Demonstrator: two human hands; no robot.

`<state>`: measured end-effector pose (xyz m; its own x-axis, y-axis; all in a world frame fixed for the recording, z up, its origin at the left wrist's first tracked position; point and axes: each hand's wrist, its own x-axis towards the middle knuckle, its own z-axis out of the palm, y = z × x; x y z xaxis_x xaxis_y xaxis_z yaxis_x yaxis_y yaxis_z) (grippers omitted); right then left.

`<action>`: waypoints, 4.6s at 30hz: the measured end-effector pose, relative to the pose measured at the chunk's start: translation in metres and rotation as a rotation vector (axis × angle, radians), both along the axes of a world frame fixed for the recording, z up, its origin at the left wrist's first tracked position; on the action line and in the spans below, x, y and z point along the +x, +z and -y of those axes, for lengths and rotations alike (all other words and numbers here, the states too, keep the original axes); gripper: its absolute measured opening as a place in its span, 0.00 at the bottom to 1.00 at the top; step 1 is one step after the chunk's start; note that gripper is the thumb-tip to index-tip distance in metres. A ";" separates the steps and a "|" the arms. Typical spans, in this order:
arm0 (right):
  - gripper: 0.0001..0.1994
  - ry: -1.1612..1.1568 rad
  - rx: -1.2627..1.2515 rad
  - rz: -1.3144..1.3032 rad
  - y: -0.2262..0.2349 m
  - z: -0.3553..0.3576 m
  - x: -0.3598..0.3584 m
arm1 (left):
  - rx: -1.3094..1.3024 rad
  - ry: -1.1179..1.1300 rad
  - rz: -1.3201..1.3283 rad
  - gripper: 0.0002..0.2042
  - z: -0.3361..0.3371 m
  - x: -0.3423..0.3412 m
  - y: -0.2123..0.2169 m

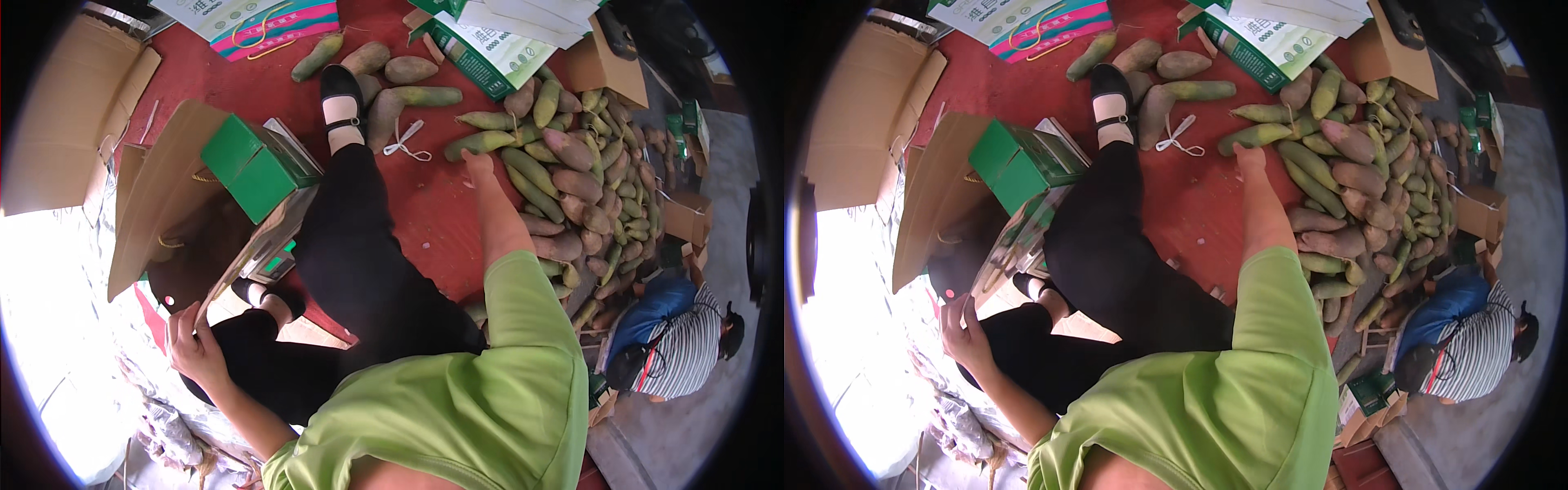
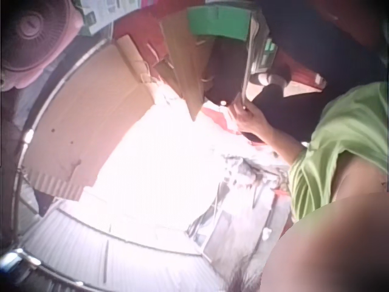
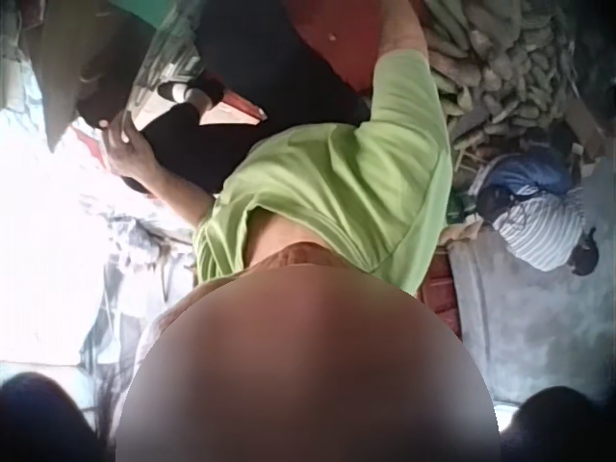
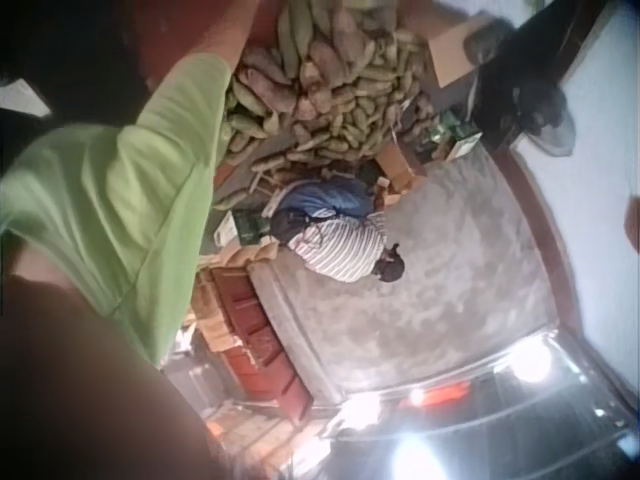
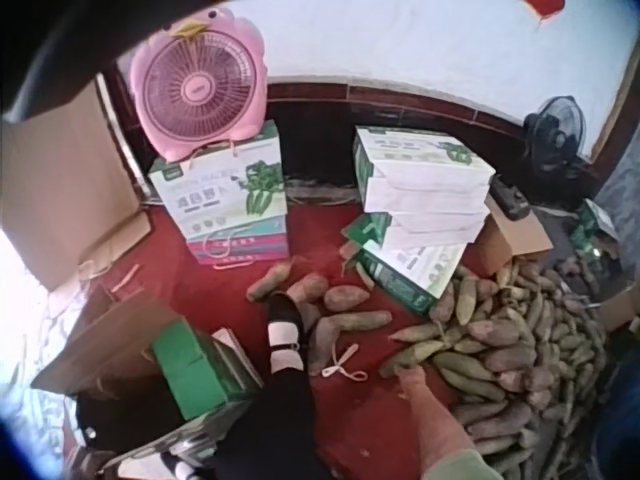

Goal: The recorder is weighing and packaging large root vegetables into cardboard boxes.

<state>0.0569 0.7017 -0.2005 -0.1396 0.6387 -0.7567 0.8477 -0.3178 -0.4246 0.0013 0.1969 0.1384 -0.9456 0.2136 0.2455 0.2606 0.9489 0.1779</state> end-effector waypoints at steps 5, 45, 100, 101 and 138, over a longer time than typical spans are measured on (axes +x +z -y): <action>0.29 -0.318 -0.063 -0.091 -0.015 0.008 -0.014 | -0.006 0.020 0.020 0.05 0.003 0.001 0.000; 0.24 1.001 -0.167 -1.008 0.367 0.152 -0.089 | -0.022 -0.059 -0.027 0.02 0.016 0.003 0.009; 0.19 1.225 0.944 0.197 0.006 -0.004 -0.150 | -0.046 -0.035 -0.015 0.08 0.005 -0.013 0.000; 0.20 1.237 0.903 0.213 0.009 0.000 -0.153 | -0.047 -0.045 -0.010 0.08 0.005 -0.013 0.000; 0.24 0.873 0.240 -0.500 0.153 0.060 -0.024 | 0.044 -0.069 0.027 0.04 0.020 0.002 0.014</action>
